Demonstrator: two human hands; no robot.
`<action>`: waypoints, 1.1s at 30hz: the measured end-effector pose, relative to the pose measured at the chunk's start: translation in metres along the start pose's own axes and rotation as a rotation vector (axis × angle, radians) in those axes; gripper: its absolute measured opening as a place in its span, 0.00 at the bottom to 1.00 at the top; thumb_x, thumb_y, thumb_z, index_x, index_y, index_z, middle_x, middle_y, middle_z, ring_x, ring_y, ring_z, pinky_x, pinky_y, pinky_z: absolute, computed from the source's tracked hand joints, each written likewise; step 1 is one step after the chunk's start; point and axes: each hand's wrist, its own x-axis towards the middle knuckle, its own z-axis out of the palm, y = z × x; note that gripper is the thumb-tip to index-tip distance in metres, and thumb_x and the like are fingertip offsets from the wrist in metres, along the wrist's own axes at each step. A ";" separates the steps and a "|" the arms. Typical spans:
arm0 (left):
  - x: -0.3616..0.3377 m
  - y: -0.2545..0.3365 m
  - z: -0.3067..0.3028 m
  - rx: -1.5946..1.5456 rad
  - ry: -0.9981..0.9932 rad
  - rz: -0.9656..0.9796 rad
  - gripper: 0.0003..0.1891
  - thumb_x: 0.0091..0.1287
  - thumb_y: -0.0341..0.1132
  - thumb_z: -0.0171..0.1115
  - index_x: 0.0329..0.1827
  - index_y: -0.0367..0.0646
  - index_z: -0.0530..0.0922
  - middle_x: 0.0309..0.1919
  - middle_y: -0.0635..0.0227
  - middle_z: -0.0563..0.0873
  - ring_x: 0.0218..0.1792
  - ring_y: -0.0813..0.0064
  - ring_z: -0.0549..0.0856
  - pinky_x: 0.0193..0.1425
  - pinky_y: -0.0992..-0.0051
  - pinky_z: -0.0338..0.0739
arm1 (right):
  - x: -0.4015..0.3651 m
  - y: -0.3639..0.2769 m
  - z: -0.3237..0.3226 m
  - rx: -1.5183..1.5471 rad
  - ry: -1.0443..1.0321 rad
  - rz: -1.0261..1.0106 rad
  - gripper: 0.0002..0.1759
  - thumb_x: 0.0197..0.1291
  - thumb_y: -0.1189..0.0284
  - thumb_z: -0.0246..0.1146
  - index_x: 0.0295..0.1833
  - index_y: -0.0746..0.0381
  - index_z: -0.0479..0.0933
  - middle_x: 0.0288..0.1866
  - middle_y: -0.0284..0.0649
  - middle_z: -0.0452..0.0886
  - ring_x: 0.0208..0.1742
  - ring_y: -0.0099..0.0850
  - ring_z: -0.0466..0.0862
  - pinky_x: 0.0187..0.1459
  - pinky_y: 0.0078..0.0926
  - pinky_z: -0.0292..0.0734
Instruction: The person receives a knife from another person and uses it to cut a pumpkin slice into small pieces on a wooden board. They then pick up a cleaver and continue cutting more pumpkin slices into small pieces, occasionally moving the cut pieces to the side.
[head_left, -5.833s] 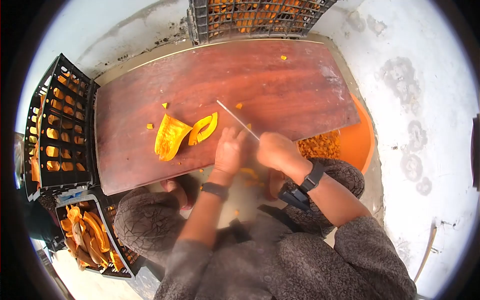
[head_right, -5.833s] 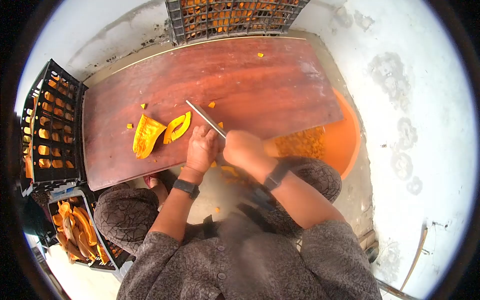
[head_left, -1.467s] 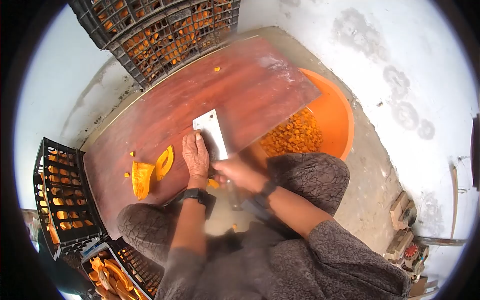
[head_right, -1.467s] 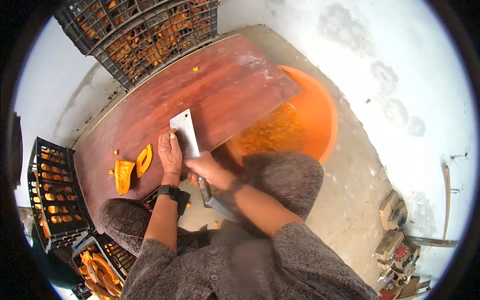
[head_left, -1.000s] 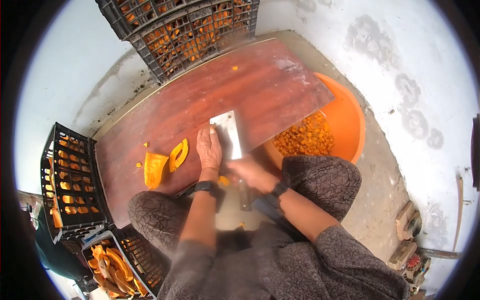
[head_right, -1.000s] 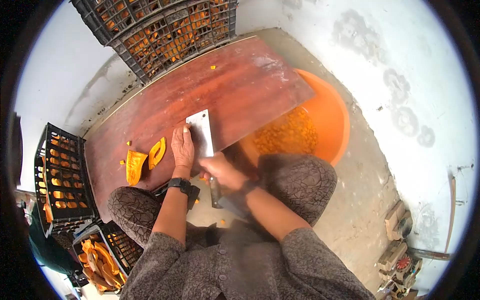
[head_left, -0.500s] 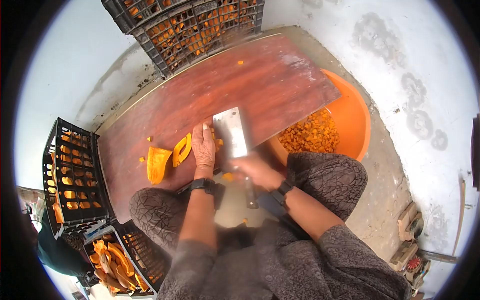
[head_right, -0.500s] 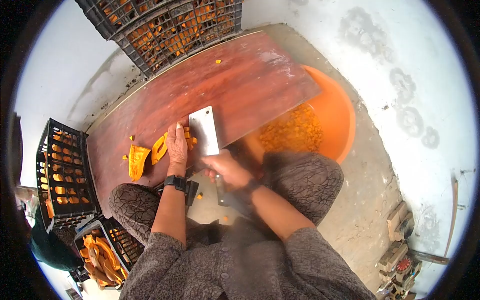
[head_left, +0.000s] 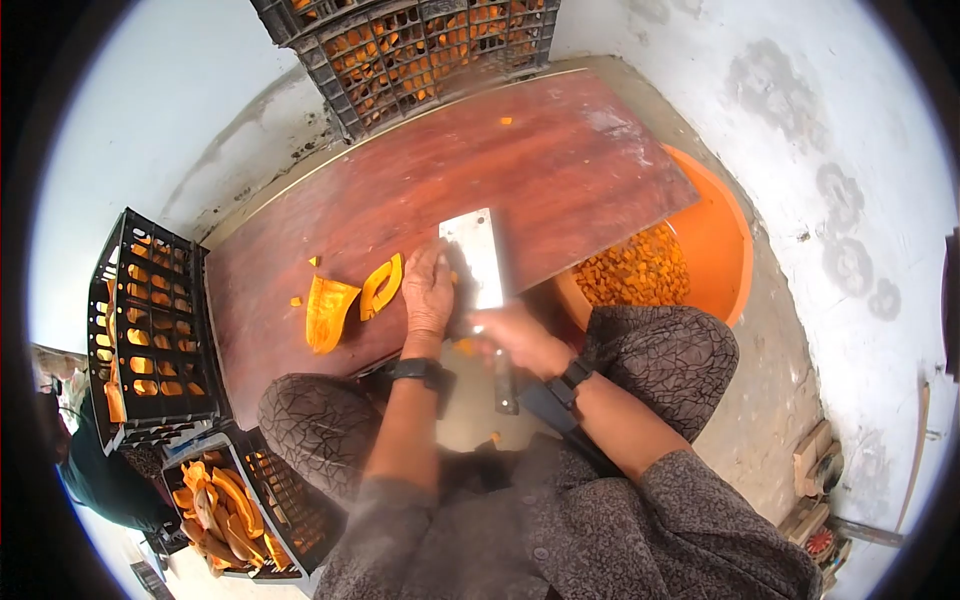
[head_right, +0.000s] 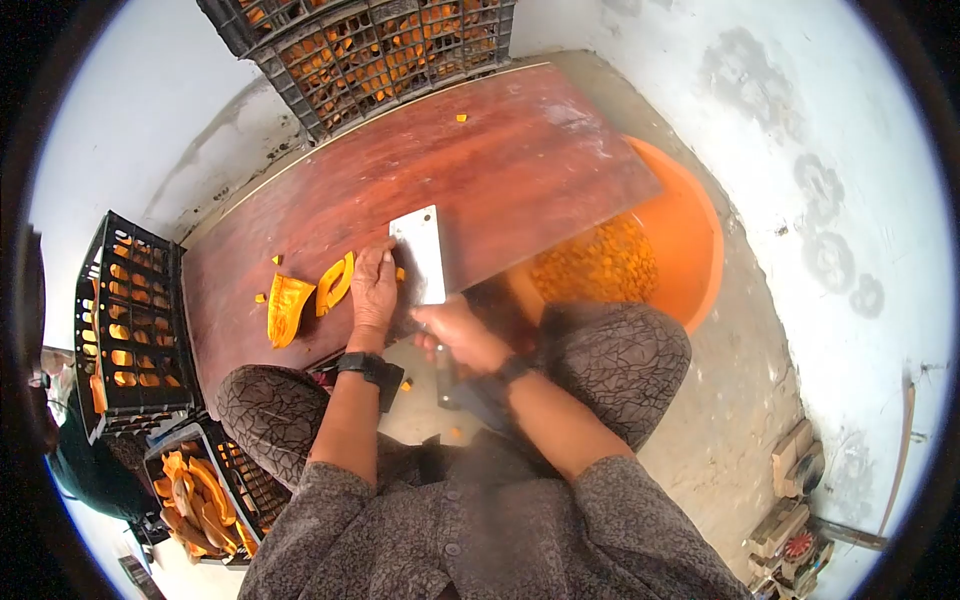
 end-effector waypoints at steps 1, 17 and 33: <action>0.000 -0.002 -0.001 -0.056 0.022 -0.025 0.12 0.71 0.31 0.55 0.53 0.39 0.82 0.51 0.51 0.84 0.53 0.50 0.81 0.62 0.61 0.74 | 0.005 0.001 -0.003 -0.005 -0.017 -0.053 0.11 0.63 0.69 0.65 0.40 0.68 0.79 0.30 0.43 0.82 0.23 0.29 0.82 0.18 0.30 0.76; -0.017 -0.008 -0.032 -0.082 0.185 -0.064 0.10 0.73 0.31 0.55 0.51 0.37 0.81 0.47 0.49 0.85 0.51 0.51 0.84 0.58 0.62 0.77 | -0.016 -0.087 0.009 -1.562 0.431 -0.504 0.08 0.57 0.71 0.61 0.34 0.61 0.84 0.37 0.51 0.86 0.43 0.49 0.86 0.44 0.47 0.80; -0.039 0.000 -0.055 0.031 0.160 0.114 0.08 0.67 0.24 0.59 0.47 0.38 0.81 0.46 0.52 0.86 0.52 0.51 0.84 0.59 0.59 0.77 | -0.036 -0.104 0.022 -1.214 0.202 -0.298 0.14 0.63 0.66 0.61 0.36 0.69 0.79 0.27 0.48 0.83 0.24 0.37 0.84 0.25 0.37 0.79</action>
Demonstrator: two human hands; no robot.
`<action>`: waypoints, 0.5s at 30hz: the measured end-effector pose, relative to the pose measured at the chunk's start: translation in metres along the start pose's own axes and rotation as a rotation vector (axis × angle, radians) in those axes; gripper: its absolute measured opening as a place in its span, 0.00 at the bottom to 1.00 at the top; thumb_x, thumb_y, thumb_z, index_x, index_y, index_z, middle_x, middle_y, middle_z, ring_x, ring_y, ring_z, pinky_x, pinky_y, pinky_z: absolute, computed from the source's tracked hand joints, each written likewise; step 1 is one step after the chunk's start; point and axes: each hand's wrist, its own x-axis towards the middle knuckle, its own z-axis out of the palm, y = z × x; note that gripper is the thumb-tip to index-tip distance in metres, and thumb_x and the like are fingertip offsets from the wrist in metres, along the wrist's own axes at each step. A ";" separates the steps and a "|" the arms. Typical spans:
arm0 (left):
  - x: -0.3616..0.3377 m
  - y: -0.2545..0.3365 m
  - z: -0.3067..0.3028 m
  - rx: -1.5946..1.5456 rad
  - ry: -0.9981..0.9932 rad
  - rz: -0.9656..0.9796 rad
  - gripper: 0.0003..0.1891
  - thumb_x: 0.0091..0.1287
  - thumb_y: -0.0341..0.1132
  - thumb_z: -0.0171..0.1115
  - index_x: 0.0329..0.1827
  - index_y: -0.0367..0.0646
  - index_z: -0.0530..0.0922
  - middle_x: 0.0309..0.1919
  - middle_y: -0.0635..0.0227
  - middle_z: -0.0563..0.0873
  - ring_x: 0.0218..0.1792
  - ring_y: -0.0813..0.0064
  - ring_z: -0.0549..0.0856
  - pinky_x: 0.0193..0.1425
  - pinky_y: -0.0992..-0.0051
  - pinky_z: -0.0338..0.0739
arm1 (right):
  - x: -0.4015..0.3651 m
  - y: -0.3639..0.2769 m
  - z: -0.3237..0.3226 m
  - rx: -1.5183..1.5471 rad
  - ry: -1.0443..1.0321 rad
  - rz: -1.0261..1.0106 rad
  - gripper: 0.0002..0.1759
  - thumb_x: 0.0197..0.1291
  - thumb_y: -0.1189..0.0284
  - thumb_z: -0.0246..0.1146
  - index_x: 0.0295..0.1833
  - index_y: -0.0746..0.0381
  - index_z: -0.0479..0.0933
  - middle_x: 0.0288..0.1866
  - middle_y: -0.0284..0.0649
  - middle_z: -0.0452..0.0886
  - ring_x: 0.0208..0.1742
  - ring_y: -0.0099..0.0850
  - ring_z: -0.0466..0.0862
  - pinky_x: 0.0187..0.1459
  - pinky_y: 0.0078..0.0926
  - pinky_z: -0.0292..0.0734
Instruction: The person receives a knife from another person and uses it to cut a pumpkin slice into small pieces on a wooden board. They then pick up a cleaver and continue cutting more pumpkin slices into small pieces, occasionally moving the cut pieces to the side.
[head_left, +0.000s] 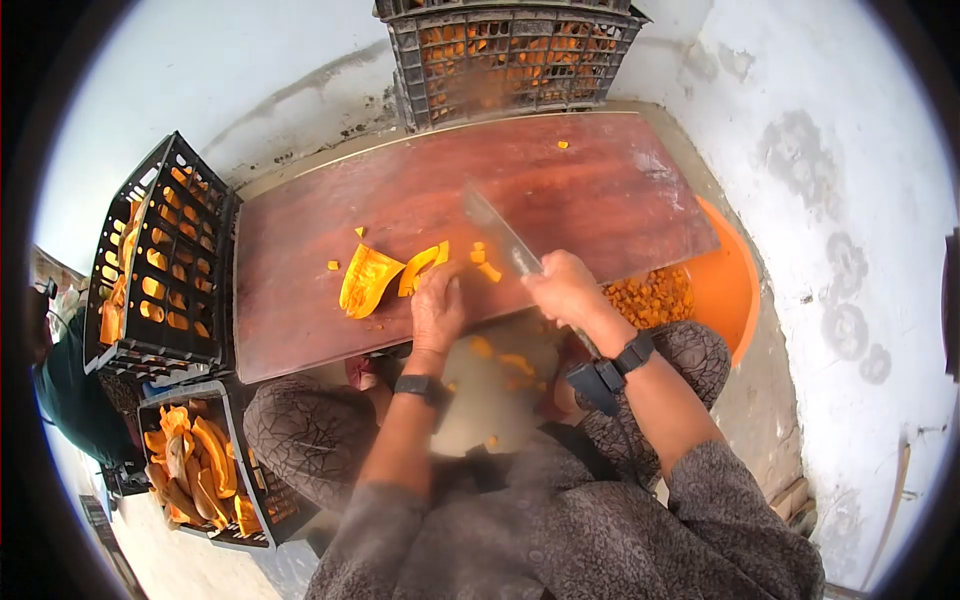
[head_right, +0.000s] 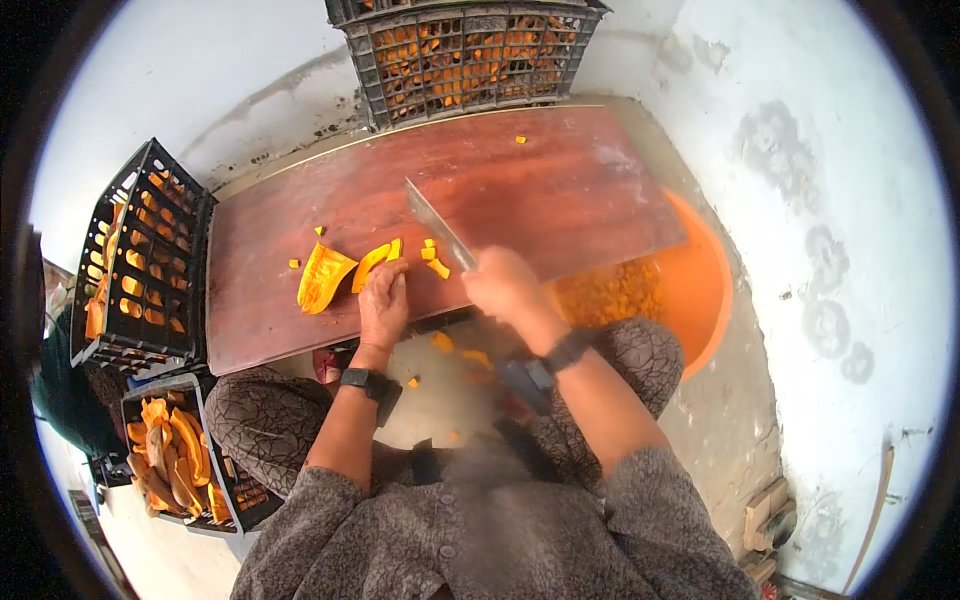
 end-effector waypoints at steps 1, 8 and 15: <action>-0.001 -0.003 -0.002 0.029 0.031 0.045 0.10 0.65 0.23 0.59 0.49 0.39 0.81 0.46 0.53 0.86 0.52 0.49 0.82 0.59 0.57 0.76 | -0.005 -0.003 0.002 0.193 -0.094 0.060 0.14 0.63 0.67 0.61 0.38 0.69 0.78 0.25 0.45 0.81 0.21 0.32 0.81 0.21 0.33 0.76; -0.002 -0.003 -0.024 0.140 0.156 0.097 0.13 0.62 0.21 0.60 0.50 0.38 0.80 0.51 0.51 0.84 0.53 0.47 0.81 0.60 0.57 0.76 | -0.013 -0.006 0.011 0.406 -0.306 0.126 0.15 0.63 0.68 0.62 0.42 0.73 0.76 0.22 0.42 0.78 0.18 0.26 0.76 0.17 0.28 0.72; 0.001 -0.012 -0.029 0.385 0.050 0.101 0.18 0.57 0.22 0.62 0.53 0.36 0.81 0.57 0.53 0.82 0.60 0.48 0.78 0.68 0.54 0.71 | 0.010 0.012 0.003 0.170 -0.174 0.215 0.14 0.64 0.68 0.61 0.41 0.72 0.76 0.22 0.44 0.79 0.18 0.28 0.79 0.18 0.30 0.75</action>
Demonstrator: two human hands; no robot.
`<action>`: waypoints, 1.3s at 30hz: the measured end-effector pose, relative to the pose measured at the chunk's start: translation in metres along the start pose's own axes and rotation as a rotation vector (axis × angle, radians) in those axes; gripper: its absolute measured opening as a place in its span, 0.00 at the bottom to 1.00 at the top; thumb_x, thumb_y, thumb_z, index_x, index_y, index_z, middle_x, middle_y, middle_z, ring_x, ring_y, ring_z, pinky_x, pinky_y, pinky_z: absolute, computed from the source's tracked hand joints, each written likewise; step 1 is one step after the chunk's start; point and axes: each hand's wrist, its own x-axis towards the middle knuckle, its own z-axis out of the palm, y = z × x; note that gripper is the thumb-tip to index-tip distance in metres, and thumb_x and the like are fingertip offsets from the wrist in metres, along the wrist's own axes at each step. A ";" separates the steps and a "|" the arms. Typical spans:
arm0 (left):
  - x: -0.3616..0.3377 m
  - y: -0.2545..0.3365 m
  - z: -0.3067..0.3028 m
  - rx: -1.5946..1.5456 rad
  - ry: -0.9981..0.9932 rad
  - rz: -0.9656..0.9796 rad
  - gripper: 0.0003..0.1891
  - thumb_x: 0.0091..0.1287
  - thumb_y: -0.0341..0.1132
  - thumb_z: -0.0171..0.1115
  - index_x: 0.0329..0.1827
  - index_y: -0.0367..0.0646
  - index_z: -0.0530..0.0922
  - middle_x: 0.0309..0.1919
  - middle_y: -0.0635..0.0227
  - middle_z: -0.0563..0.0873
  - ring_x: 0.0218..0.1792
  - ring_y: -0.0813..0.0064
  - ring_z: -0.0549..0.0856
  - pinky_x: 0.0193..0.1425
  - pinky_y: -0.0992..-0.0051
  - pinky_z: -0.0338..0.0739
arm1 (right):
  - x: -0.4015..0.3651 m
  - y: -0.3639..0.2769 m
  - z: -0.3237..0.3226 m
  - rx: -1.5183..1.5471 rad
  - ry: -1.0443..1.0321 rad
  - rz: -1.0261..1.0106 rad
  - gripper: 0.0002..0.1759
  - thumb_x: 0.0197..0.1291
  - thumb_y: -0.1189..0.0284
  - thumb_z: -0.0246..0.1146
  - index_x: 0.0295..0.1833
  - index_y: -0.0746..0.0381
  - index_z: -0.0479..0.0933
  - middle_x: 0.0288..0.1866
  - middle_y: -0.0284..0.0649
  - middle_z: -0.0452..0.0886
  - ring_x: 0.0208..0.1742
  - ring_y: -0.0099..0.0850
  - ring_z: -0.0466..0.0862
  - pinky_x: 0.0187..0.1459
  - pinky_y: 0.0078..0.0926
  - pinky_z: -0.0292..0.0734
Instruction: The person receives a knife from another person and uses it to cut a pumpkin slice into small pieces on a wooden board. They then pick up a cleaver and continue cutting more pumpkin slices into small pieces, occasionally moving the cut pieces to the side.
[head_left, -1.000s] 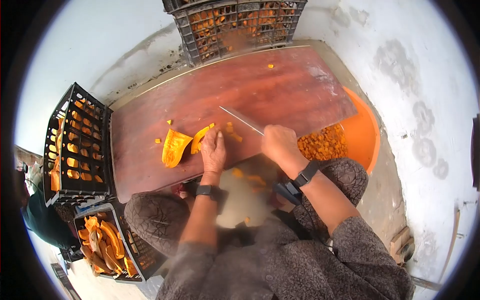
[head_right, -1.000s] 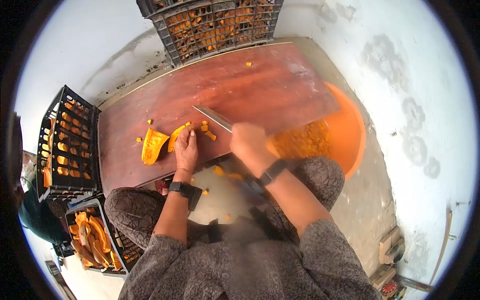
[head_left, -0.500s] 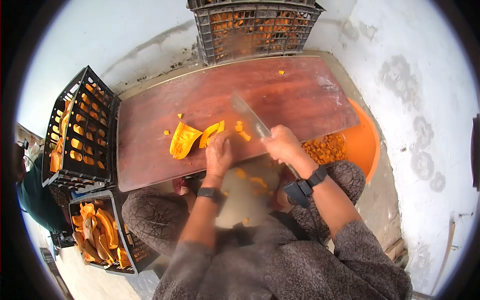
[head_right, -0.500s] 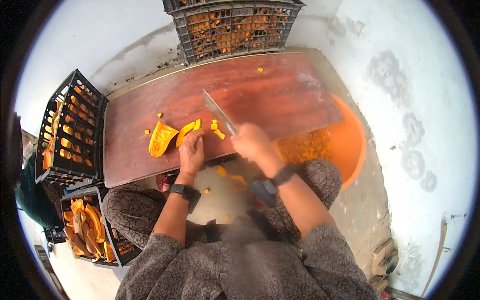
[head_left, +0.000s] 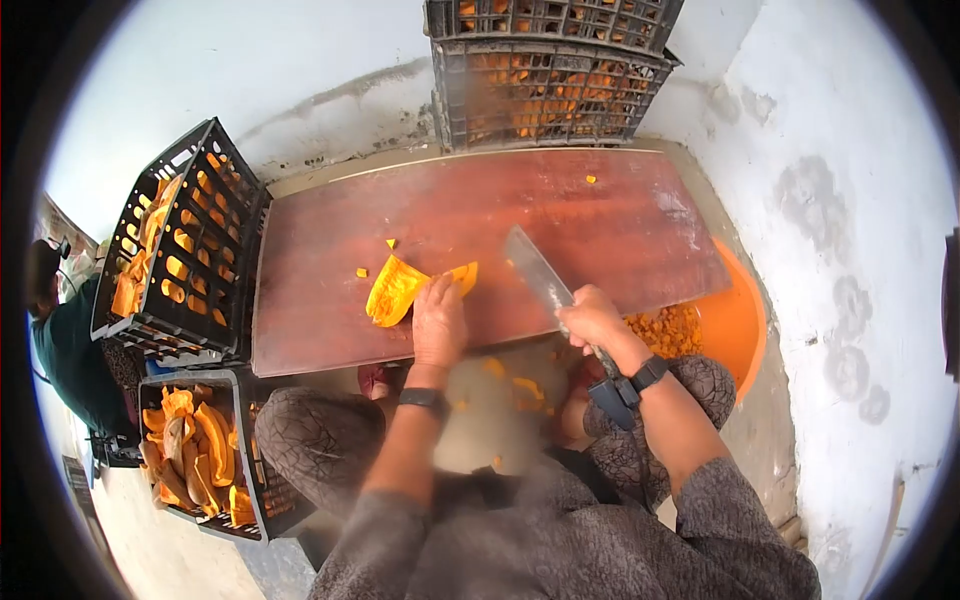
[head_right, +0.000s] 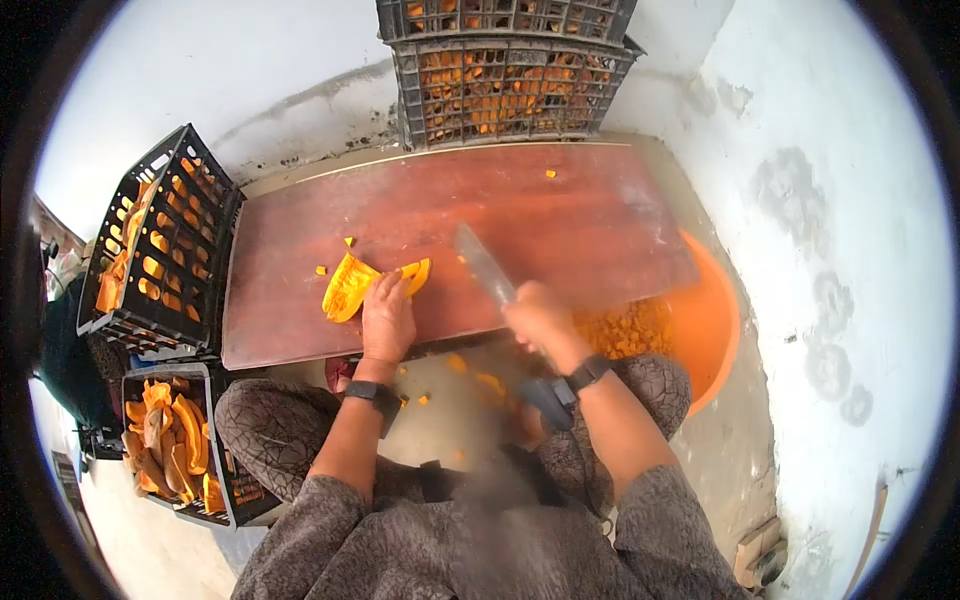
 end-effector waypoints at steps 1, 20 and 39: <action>0.000 0.002 -0.001 0.015 -0.041 0.024 0.17 0.58 0.23 0.60 0.53 0.36 0.81 0.56 0.53 0.83 0.59 0.49 0.79 0.65 0.55 0.72 | 0.001 0.001 -0.002 -0.025 0.069 -0.019 0.14 0.64 0.69 0.61 0.40 0.72 0.76 0.21 0.43 0.79 0.18 0.29 0.80 0.18 0.30 0.76; -0.006 0.023 0.026 0.090 -0.099 -0.079 0.16 0.57 0.31 0.68 0.50 0.47 0.84 0.46 0.59 0.83 0.53 0.54 0.79 0.55 0.55 0.71 | -0.003 0.015 0.012 -0.100 0.100 -0.036 0.16 0.66 0.68 0.59 0.35 0.74 0.76 0.19 0.45 0.79 0.17 0.32 0.81 0.18 0.33 0.77; 0.000 0.039 0.042 -0.104 -0.197 0.107 0.10 0.61 0.32 0.65 0.45 0.46 0.84 0.39 0.64 0.82 0.45 0.58 0.78 0.50 0.60 0.70 | -0.027 -0.001 0.016 -0.396 0.261 -0.258 0.18 0.61 0.62 0.64 0.38 0.70 0.83 0.36 0.61 0.84 0.43 0.57 0.85 0.47 0.48 0.78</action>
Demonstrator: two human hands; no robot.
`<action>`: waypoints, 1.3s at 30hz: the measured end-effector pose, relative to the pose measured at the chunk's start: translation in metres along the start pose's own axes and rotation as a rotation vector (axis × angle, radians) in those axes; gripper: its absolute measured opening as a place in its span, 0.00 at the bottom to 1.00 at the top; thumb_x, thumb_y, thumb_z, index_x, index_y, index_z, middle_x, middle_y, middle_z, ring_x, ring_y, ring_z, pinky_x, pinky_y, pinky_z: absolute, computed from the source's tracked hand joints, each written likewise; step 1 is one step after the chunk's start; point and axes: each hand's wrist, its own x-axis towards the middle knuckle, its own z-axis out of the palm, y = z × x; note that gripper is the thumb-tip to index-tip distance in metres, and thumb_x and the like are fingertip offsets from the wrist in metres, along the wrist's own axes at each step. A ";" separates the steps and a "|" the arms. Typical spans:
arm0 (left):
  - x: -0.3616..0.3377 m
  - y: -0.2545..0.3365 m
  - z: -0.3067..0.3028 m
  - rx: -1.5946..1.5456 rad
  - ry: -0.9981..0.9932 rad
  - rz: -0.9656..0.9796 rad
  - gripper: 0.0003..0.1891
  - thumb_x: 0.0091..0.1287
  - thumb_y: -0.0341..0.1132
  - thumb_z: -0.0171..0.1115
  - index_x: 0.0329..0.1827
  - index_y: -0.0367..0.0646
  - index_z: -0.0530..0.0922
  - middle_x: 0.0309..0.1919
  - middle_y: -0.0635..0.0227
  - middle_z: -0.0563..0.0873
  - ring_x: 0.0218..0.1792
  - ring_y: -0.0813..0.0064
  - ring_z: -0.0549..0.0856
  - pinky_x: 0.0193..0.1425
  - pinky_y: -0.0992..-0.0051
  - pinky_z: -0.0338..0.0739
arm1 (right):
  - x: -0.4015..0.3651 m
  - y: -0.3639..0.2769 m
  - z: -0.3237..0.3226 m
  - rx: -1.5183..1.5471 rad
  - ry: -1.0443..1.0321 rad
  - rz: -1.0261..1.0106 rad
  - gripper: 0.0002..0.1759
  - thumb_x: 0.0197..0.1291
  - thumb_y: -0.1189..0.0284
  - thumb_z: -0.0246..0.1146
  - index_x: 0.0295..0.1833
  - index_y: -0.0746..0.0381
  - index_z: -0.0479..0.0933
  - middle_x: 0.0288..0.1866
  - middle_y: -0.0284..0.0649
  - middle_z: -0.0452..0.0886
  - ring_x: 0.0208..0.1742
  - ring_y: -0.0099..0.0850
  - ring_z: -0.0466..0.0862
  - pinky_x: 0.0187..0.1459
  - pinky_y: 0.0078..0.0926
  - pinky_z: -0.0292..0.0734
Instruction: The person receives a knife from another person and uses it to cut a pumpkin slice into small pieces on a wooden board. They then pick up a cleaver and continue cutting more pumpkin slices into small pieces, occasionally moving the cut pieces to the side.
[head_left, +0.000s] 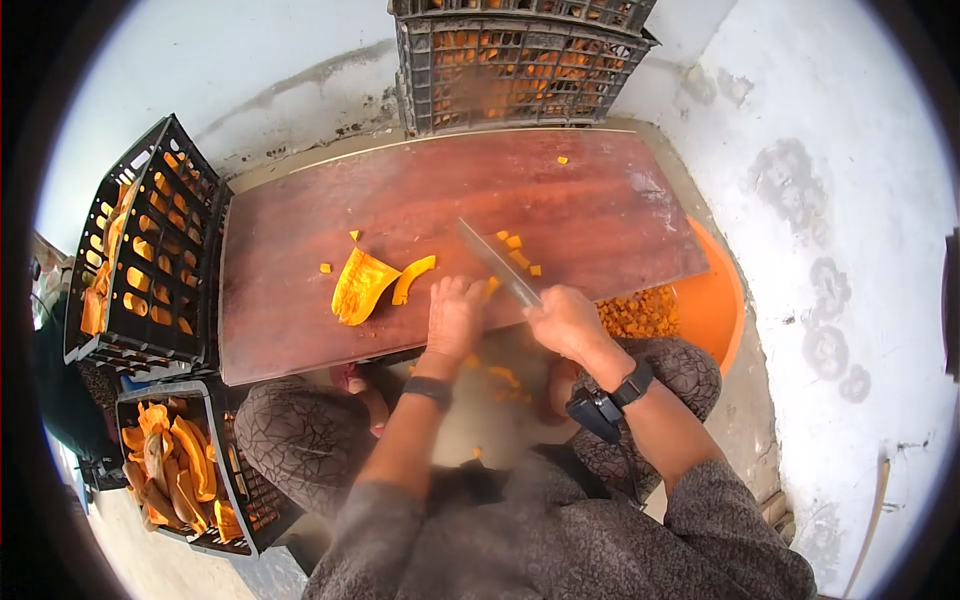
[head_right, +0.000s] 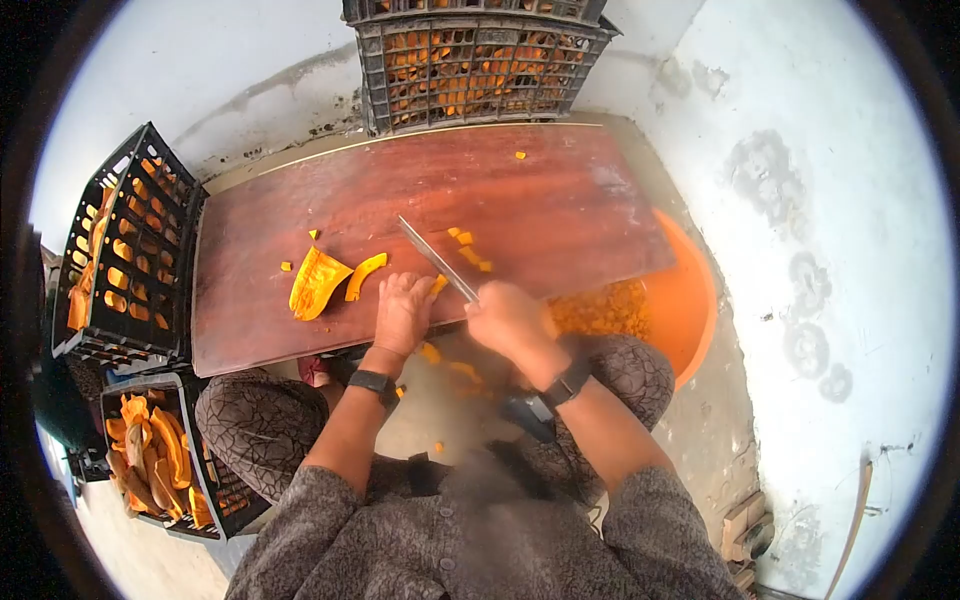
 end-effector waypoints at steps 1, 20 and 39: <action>0.000 0.000 0.000 -0.001 -0.002 -0.001 0.10 0.61 0.32 0.65 0.45 0.46 0.84 0.39 0.64 0.82 0.45 0.58 0.78 0.50 0.60 0.70 | 0.000 0.000 0.001 0.000 -0.002 0.001 0.18 0.61 0.62 0.64 0.38 0.70 0.83 0.36 0.61 0.84 0.43 0.57 0.85 0.47 0.48 0.78; 0.011 -0.012 0.001 -0.023 -0.033 0.068 0.07 0.61 0.30 0.63 0.41 0.48 0.86 0.39 0.68 0.83 0.45 0.61 0.79 0.53 0.62 0.72 | 0.013 -0.023 -0.005 -0.190 -0.194 0.053 0.10 0.54 0.74 0.59 0.36 0.66 0.84 0.40 0.57 0.85 0.45 0.55 0.85 0.47 0.50 0.78; 0.008 -0.014 -0.014 -0.075 -0.098 0.052 0.12 0.59 0.25 0.63 0.46 0.45 0.85 0.40 0.61 0.81 0.47 0.56 0.78 0.56 0.59 0.72 | 0.029 -0.010 0.012 -0.078 0.024 -0.054 0.18 0.63 0.66 0.60 0.38 0.74 0.82 0.26 0.57 0.83 0.30 0.48 0.87 0.37 0.43 0.81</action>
